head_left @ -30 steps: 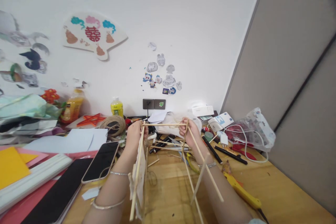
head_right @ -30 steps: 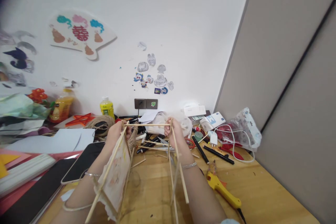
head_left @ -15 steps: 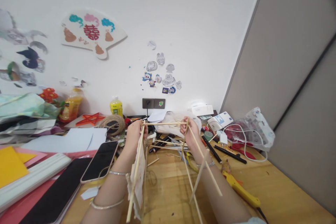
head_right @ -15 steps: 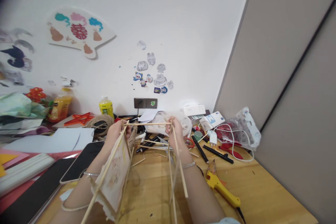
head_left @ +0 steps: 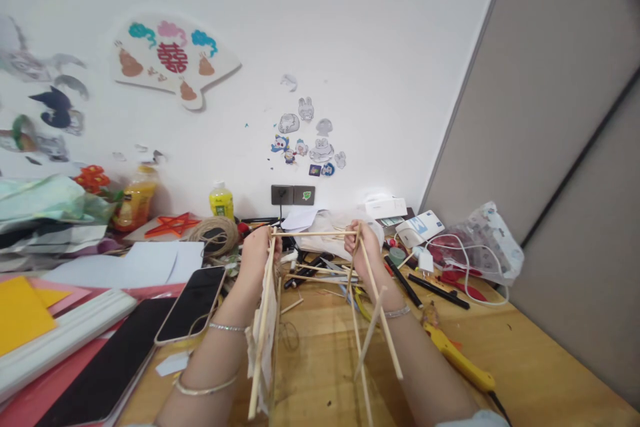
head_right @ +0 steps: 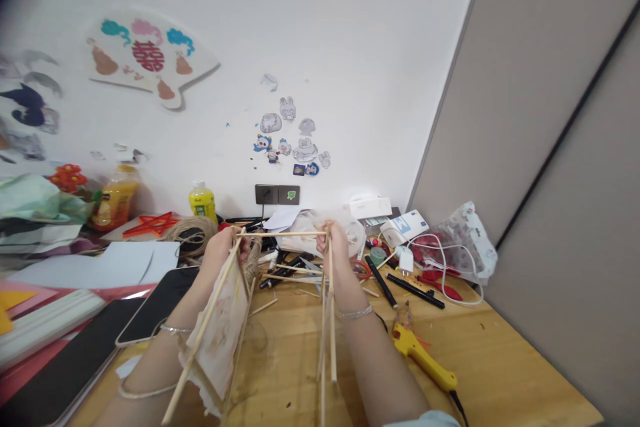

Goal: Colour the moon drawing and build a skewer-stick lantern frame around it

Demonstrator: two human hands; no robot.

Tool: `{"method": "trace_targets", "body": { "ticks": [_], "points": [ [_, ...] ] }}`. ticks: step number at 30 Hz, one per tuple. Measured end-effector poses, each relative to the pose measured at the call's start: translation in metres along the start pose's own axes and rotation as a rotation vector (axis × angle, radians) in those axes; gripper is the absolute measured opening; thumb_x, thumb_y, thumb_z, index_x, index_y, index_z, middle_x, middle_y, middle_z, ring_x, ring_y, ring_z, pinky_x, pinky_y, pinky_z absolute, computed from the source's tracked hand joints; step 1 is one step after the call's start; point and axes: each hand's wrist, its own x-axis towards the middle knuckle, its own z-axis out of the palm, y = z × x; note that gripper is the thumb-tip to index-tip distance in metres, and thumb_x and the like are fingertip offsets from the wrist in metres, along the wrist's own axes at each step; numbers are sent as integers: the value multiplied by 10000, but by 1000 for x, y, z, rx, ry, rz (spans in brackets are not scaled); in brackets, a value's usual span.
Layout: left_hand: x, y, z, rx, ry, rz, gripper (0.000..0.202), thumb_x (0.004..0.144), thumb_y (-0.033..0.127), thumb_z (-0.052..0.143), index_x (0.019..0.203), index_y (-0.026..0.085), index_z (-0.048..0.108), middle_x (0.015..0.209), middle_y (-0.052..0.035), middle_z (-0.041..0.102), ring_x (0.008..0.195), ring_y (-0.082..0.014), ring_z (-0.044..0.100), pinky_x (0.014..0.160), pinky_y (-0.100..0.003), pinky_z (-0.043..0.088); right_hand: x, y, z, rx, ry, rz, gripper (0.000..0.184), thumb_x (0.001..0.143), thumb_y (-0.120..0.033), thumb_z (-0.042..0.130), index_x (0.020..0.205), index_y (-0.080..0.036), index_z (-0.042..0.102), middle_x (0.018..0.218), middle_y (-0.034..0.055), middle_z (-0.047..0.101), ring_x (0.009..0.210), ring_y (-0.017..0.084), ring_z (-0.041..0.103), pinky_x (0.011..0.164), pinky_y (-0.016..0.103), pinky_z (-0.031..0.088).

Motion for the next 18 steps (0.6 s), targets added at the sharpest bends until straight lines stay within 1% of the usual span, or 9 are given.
{"method": "trace_targets", "body": {
  "ticks": [7,13,18],
  "points": [
    [7,-9,1,-43,13,0,169,633,242,434,469,208,455,360,42,452,314,-99,350,341,-214,229,0,-1,-3,-20,-12,27,71,629,-215,526,607,-212,459,389,-101,391,320,49,298,341,155,190],
    [7,-6,0,-69,-76,-26,149,600,242,421,453,218,426,351,38,431,292,-88,299,337,-217,211,1,-2,-4,-28,-33,44,64,636,-211,527,608,-209,470,396,-96,405,318,47,296,344,153,187],
    [8,-6,-1,-60,-125,-39,164,616,240,424,453,224,410,349,31,429,289,-91,298,336,-218,200,3,-4,-5,-29,-35,55,71,633,-208,514,588,-211,460,384,-95,391,312,50,285,343,158,186]
  ]
}}
